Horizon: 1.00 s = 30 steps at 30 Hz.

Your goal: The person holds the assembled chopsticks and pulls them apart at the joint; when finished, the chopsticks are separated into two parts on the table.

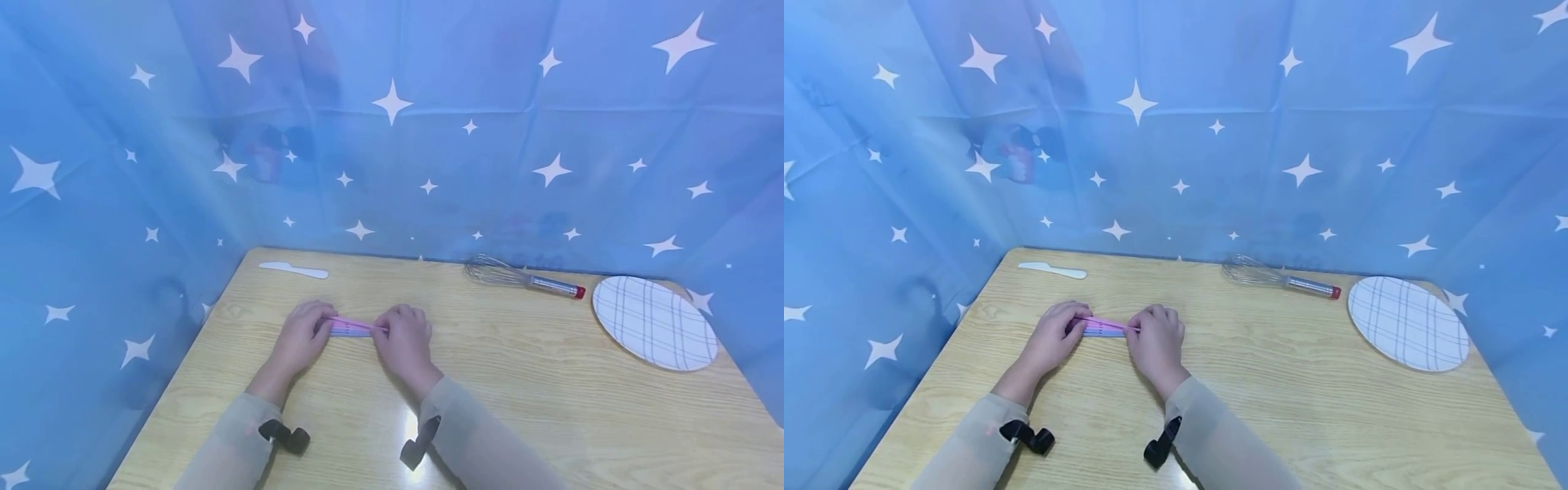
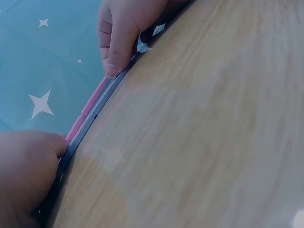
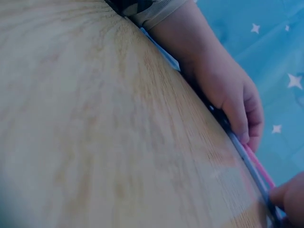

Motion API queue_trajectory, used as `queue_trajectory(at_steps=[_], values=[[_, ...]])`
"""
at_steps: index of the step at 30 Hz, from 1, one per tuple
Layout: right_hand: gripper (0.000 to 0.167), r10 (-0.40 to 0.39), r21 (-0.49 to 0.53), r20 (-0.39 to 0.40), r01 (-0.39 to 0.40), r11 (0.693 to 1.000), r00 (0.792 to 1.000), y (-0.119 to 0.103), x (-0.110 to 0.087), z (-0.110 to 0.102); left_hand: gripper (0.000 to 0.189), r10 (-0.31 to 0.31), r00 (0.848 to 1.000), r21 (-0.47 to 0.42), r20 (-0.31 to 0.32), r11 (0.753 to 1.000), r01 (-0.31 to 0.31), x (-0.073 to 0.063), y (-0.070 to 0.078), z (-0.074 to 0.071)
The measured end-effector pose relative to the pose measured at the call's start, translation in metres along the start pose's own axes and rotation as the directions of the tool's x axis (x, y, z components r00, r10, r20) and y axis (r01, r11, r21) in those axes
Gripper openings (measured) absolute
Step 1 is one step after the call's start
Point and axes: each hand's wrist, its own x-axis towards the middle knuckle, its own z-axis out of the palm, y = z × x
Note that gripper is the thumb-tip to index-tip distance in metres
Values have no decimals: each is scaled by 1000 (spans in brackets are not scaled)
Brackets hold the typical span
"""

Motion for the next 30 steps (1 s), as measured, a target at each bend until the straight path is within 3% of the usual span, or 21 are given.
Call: queue_trajectory(at_steps=[10,17,24,30], values=[[14,-38,74,-55,42,996,998,5,-2,3,26,-71,995,-91,-72,994,65,-2,0,0],[8,-52,185,-61,62,981,997,12,-4,5,17,-46,991,-127,-129,991,29,-4,0,0],[6,-122,249,-84,140,958,989,20,-4,2,15,-2,986,-117,-167,993,-18,-5,3,0],[10,-175,203,-109,194,960,979,24,-6,-4,14,16,985,-96,-170,995,-33,-6,6,0]])
